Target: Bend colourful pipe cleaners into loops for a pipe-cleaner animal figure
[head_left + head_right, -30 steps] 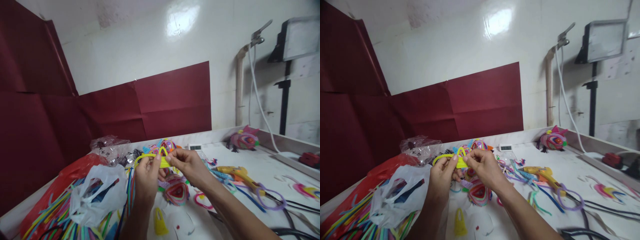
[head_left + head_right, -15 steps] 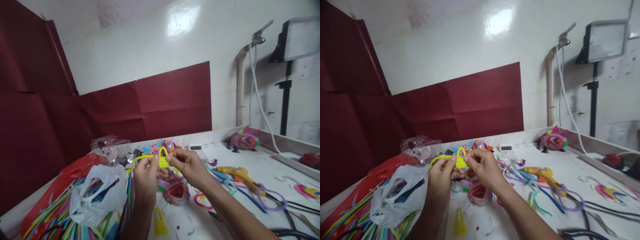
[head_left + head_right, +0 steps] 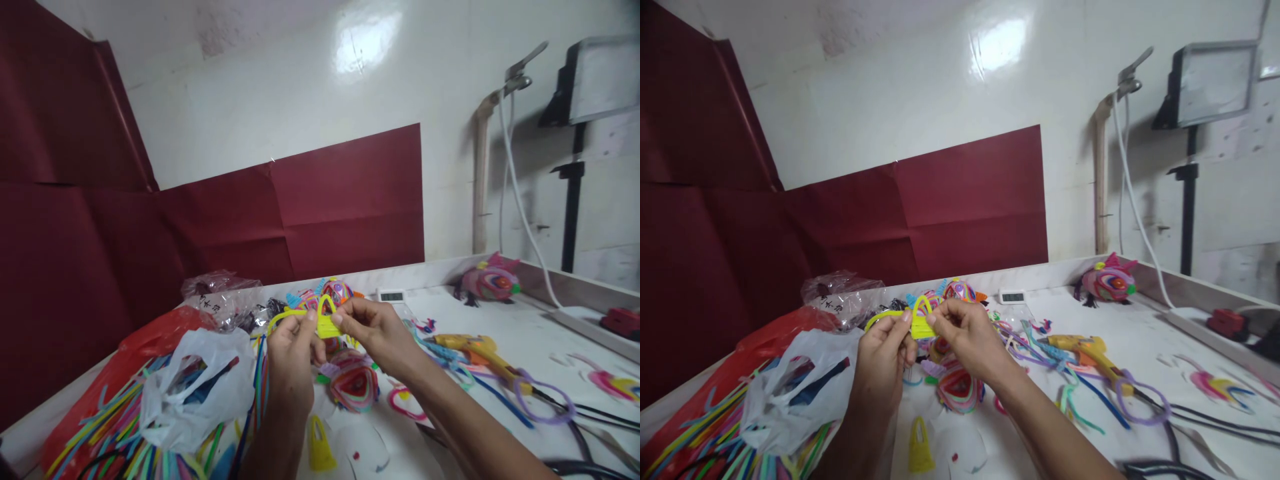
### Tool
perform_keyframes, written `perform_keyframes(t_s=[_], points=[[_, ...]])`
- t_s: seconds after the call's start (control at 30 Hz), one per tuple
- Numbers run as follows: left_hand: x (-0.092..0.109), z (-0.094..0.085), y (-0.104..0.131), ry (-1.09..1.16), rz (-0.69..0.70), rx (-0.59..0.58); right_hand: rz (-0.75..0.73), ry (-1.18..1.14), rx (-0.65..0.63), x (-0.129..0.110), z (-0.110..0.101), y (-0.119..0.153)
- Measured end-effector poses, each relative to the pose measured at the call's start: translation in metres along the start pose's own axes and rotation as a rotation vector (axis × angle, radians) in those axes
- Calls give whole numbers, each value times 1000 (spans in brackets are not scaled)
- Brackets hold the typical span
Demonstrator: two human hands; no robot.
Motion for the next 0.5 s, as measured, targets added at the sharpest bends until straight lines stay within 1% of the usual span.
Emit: perform_keyframes(t_s=[0.2, 0.37, 0.5], points=[[4, 3, 1, 123, -106, -85, -17, -49, -16, -2, -1, -1], [3, 3, 1, 150, -155, -95, -27, -80, -25, -1, -1, -1], [4, 1, 0, 173, -212, -122, -31, -115, -63, -1, -1, -1]])
Point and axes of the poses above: each hand's wrist, its own y-axis away from the middle knuckle, its own z-axis out of the palm, x = y × z, the point moved 2 cm from there along -y, towards the middle knuckle, and after that the axes turned 7 degrees about x, right-handed, at the moved point
